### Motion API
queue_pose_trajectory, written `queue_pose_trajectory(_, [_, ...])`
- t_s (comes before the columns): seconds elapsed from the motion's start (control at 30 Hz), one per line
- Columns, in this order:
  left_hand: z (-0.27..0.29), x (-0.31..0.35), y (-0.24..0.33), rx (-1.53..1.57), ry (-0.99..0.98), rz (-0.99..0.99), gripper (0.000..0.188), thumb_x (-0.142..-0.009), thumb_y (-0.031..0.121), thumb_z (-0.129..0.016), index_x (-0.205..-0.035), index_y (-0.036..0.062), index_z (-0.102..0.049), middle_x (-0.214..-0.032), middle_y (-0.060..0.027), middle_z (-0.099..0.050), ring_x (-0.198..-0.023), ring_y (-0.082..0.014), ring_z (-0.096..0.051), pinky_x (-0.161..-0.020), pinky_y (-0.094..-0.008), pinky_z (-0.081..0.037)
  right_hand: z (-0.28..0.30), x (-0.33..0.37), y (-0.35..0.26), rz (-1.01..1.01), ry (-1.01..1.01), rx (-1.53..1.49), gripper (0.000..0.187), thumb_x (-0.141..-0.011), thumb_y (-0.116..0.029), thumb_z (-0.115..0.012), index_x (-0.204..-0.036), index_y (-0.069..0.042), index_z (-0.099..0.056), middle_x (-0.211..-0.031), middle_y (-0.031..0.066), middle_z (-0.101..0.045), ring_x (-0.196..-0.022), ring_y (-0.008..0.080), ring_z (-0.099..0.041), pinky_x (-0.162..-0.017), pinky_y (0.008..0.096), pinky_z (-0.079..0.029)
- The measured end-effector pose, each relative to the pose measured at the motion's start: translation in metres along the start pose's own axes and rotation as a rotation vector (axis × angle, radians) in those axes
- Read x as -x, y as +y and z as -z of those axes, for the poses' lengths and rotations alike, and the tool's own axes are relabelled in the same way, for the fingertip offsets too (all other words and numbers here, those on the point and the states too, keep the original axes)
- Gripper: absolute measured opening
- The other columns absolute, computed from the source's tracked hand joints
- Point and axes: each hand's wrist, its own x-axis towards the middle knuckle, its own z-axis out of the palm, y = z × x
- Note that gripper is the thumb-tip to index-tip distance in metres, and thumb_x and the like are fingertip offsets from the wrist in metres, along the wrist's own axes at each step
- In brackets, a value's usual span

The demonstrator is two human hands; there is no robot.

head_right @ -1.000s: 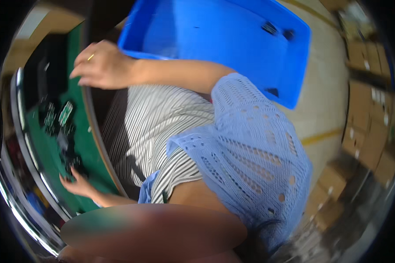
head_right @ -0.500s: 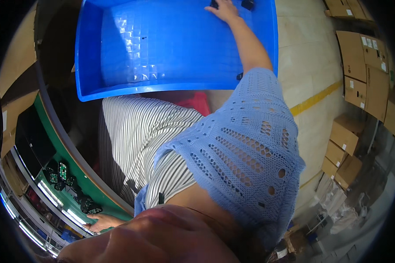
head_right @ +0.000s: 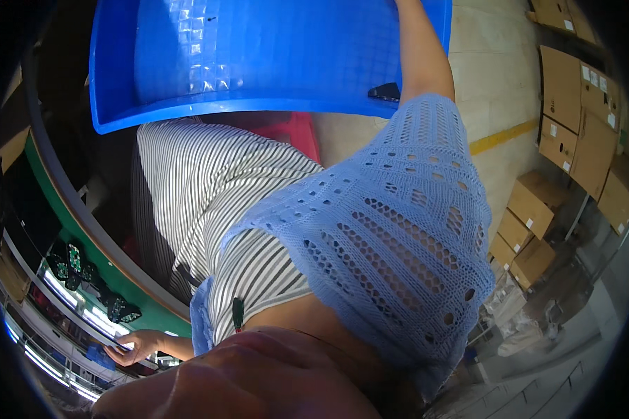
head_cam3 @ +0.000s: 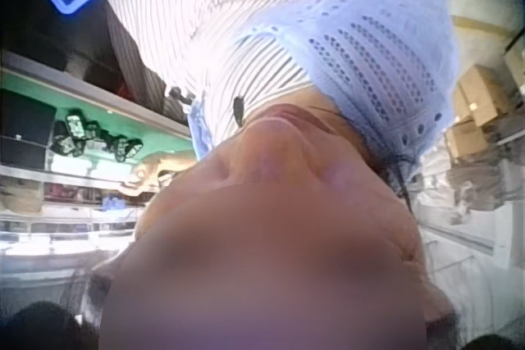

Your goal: Assemble electronic components by placing PCB units into plastic housings and securing them.

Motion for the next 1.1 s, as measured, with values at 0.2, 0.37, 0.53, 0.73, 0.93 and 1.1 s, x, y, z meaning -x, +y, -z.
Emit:
queue_pose_trajectory(0.2, [-0.024,-0.03,0.08,0.319,-0.026,-0.181,0.021,-0.094,0.007,-0.052,-0.112,-0.0035,-0.051,-0.119,-0.0181,-0.051,-0.109,-0.0296,-0.056,-0.092,-0.0362,-0.052,-0.057,-0.012,0.02,0.116,0.065,-0.133,0.047,-0.07,-0.021,-0.075,-0.113,-0.017,-0.057,-0.112,0.0242,-0.051,-0.099,0.0404,-0.055,-0.084,0.0465,-0.049])
queue_pose_trajectory(0.37, [-0.07,-0.017,0.145,0.709,-0.16,0.005,0.017,-0.093,-0.001,-0.048,-0.109,-0.0061,-0.052,-0.121,-0.0232,-0.049,-0.106,-0.0334,-0.058,-0.085,-0.037,-0.057,-0.084,-0.04,0.073,0.275,0.308,-0.071,0.041,-0.076,-0.015,-0.07,-0.115,-0.015,-0.058,-0.11,0.0208,-0.052,-0.09,0.0333,-0.06,-0.077,0.0399,-0.052])
queue_pose_trajectory(0.53, [-0.106,-0.016,0.226,1.087,-0.487,0.441,0.031,-0.088,-0.003,-0.051,-0.119,-0.0032,-0.048,-0.124,-0.0188,-0.05,-0.107,-0.0261,-0.059,-0.086,-0.0327,-0.052,0.002,0.094,-0.108,0.475,-0.275,-0.836,0.037,-0.079,-0.019,-0.076,-0.111,-0.009,-0.061,-0.108,0.0067,-0.059,-0.099,0.016,-0.058,-0.087,0.0283,-0.047])
queue_pose_trajectory(0.73, [-0.101,0.011,0.227,1.317,-0.541,0.706,0.041,-0.091,0.002,-0.054,-0.13,-0.0001,-0.041,-0.129,-0.0171,-0.045,-0.112,-0.0242,-0.055,-0.091,-0.0343,-0.05,0.086,0.277,-0.282,0.872,-0.915,-1.329,0.036,-0.08,-0.006,-0.073,-0.113,-0.006,-0.058,-0.104,0.0033,-0.059,-0.087,0.0106,-0.059,-0.074,0.0237,-0.051])
queue_pose_trajectory(0.93, [-0.044,0.05,0.161,0.822,-0.217,0.597,0.04,-0.085,0.003,-0.06,-0.123,-0.0002,-0.048,-0.127,-0.019,-0.046,-0.113,-0.0284,-0.05,-0.09,-0.033,-0.048,0.133,0.412,-0.385,1.617,-0.948,-1.33,0.035,-0.08,-0.011,-0.069,-0.113,-0.011,-0.058,-0.105,0.0135,-0.055,-0.09,0.0261,-0.06,-0.076,0.0342,-0.051])
queue_pose_trajectory(1.1, [-0.019,0.063,0.113,0.229,0.001,0.578,0.075,-0.079,0.009,-0.072,-0.139,0.0013,-0.029,-0.142,-0.0192,-0.032,-0.127,-0.0335,-0.039,-0.103,-0.0407,-0.037,0.121,0.51,-0.415,1.793,-1.083,-1.276,0.032,-0.083,-0.013,-0.064,-0.113,-0.012,-0.056,-0.112,0.0166,-0.049,-0.093,0.0363,-0.057,-0.082,0.0389,-0.049])
